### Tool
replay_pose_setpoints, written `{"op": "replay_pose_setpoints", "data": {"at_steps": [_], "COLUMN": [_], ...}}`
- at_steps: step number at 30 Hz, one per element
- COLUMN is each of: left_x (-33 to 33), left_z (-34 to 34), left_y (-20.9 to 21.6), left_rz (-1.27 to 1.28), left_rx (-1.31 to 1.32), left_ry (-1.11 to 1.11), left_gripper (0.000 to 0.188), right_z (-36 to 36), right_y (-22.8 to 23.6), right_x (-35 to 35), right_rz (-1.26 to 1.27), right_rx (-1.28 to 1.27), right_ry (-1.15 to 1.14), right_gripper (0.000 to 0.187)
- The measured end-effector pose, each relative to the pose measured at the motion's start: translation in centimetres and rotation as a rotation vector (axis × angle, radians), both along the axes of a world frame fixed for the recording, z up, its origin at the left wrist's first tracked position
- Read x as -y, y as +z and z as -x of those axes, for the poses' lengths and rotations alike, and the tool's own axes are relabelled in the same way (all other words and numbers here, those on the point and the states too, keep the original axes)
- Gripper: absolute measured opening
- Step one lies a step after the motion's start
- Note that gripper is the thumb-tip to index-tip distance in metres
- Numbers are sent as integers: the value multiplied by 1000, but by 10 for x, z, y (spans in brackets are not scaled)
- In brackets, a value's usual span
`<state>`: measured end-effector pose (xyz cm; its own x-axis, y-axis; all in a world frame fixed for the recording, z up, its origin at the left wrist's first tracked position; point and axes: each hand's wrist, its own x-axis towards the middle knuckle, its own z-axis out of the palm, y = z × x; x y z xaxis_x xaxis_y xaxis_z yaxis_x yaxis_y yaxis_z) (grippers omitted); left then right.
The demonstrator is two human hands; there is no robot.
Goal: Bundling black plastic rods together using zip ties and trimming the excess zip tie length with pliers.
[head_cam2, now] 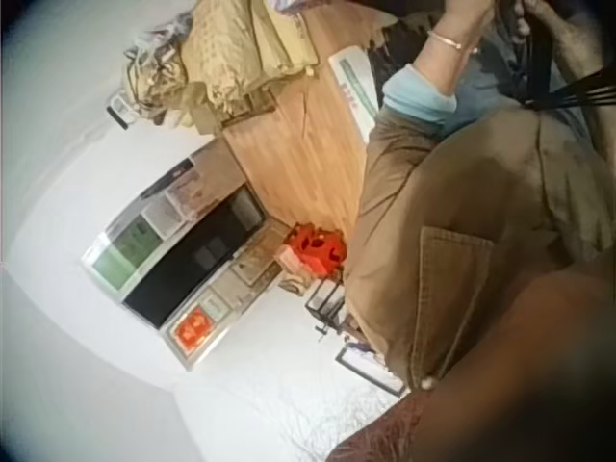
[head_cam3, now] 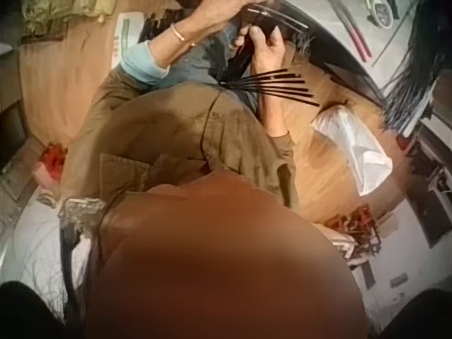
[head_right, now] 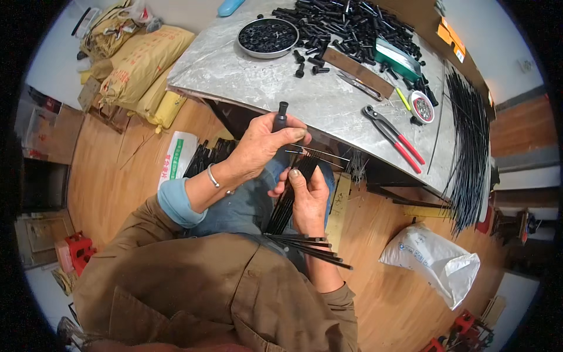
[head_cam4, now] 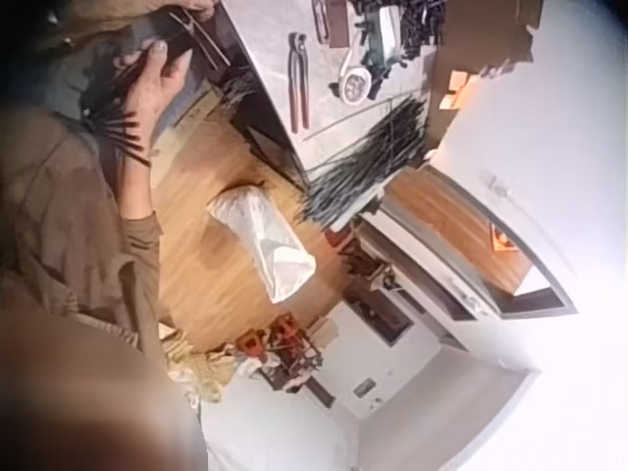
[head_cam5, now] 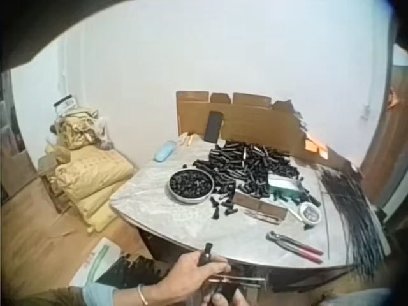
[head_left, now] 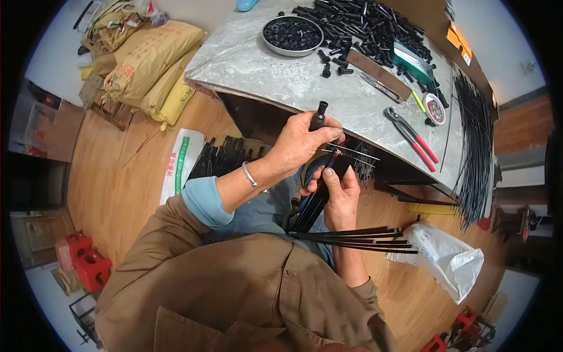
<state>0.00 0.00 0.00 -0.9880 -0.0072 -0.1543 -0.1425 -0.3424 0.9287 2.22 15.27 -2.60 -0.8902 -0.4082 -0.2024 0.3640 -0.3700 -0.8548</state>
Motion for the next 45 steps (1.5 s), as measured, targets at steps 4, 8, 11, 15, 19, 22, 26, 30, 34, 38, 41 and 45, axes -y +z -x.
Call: {"op": "replay_pose_setpoints", "data": {"at_steps": [4, 8, 11, 15, 19, 22, 26, 30, 34, 38, 41, 45], "left_x": [2, -1, -7, -9, -12, -12, -11, -10, -14, -16, -11, -13], "left_z": [-1, -16, -22, -16, -16, -15, -14, -15, -15, -19, -18, -20], "left_y": [-2, -4, -4, -12, -14, -18, -20, -22, -23, -25, -21, -23], "left_rz": [-35, 48, -15, 16, -57, -96, -177, -261, -207, -96, -250, -303], "left_rx": [3, 63, 85, 50, 59, 44, 59, 53, 10, -24, -8, 14], "left_ry": [31, -11, 8, 69, 109, 106, 74, 6, 27, 95, -4, -50], "left_gripper": [39, 34, 30, 24, 23, 24, 25, 26, 28, 25, 23, 20], "right_z": [1, 3, 1, 7, 19, 24, 24, 28, 29, 28, 27, 20], "right_y": [0, 1, 0, 8, -12, 1, -8, -13, -9, -20, -24, -30], "right_x": [1, -3, 0, -6, -13, -18, -19, -28, -25, -25, -27, -26], "right_rz": [31, 21, 14, -72, -500, -537, -325, -180, -156, -197, -99, -43], "right_rx": [36, 33, 46, 19, -425, -302, -236, 50, 10, 17, 57, 129], "right_ry": [-22, -48, -42, -63, -37, 138, 95, 274, 233, 240, 291, 271], "right_gripper": [15, 13, 16, 16, 19, 19, 19, 21, 22, 24, 28, 30]}}
